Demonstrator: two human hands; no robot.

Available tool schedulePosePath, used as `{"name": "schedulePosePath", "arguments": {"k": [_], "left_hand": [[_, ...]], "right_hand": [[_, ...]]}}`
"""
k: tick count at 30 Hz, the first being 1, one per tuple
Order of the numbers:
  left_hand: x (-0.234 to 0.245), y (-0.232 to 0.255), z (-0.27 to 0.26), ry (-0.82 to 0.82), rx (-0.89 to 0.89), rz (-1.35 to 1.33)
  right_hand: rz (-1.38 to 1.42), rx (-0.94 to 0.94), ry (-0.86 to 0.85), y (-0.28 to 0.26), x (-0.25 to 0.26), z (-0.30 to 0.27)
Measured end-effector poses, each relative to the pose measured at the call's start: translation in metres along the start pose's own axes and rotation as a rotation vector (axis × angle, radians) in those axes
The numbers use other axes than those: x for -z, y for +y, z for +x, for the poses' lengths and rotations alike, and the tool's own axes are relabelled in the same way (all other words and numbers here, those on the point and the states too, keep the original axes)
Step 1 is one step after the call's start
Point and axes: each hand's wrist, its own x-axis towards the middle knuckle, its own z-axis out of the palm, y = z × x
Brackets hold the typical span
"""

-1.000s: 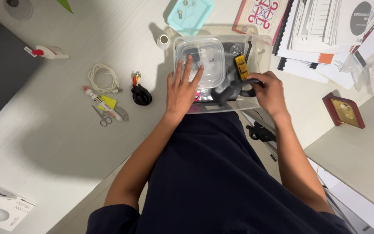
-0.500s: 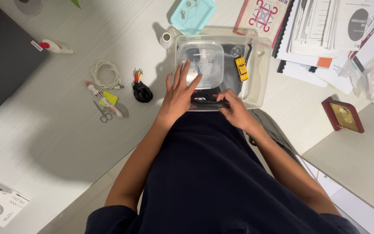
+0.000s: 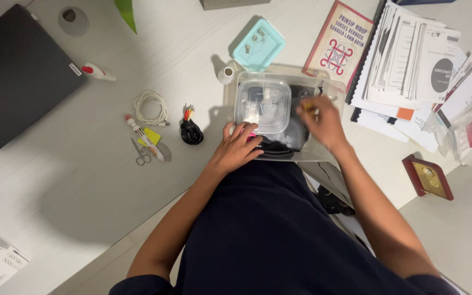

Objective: The person organizes a cluttered desk by closing a laptop and moving it aside, stacking books, and placing a pencil case into a drawer. They then gather various cables and small items into a clear plastic container and arrange books and stationery on the desk surface.

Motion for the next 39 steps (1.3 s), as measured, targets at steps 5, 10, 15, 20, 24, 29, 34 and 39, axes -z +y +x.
{"name": "schedulePosePath", "arguments": {"k": [5,10,15,20,24,29,34,39], "left_hand": [[-0.002,-0.002,0.002,-0.021,0.006,-0.005],[-0.001,0.001,0.003,-0.030,0.080,-0.047],[0.006,0.000,0.006,-0.081,0.208,-0.039],[0.011,-0.002,0.004,-0.091,0.273,-0.056],[0.017,-0.007,-0.006,-0.087,0.271,-0.040],[0.023,-0.006,-0.006,-0.058,0.283,-0.017],[0.017,0.000,0.021,-0.014,0.234,0.044],[0.002,-0.003,0.048,-0.055,0.219,0.208]], "right_hand": [[-0.289,0.126,0.239,0.010,-0.019,0.117],[-0.391,-0.168,0.035,0.027,-0.034,0.194],[-0.267,-0.047,0.016,0.047,-0.062,0.234],[-0.070,-0.389,-0.210,0.011,-0.060,0.225],[-0.093,-0.022,0.087,0.007,-0.042,0.203],[-0.044,0.155,0.293,0.002,0.008,0.111],[-0.272,-0.010,0.115,0.007,-0.010,0.024],[-0.441,-0.092,0.028,0.051,-0.048,0.006]]}}
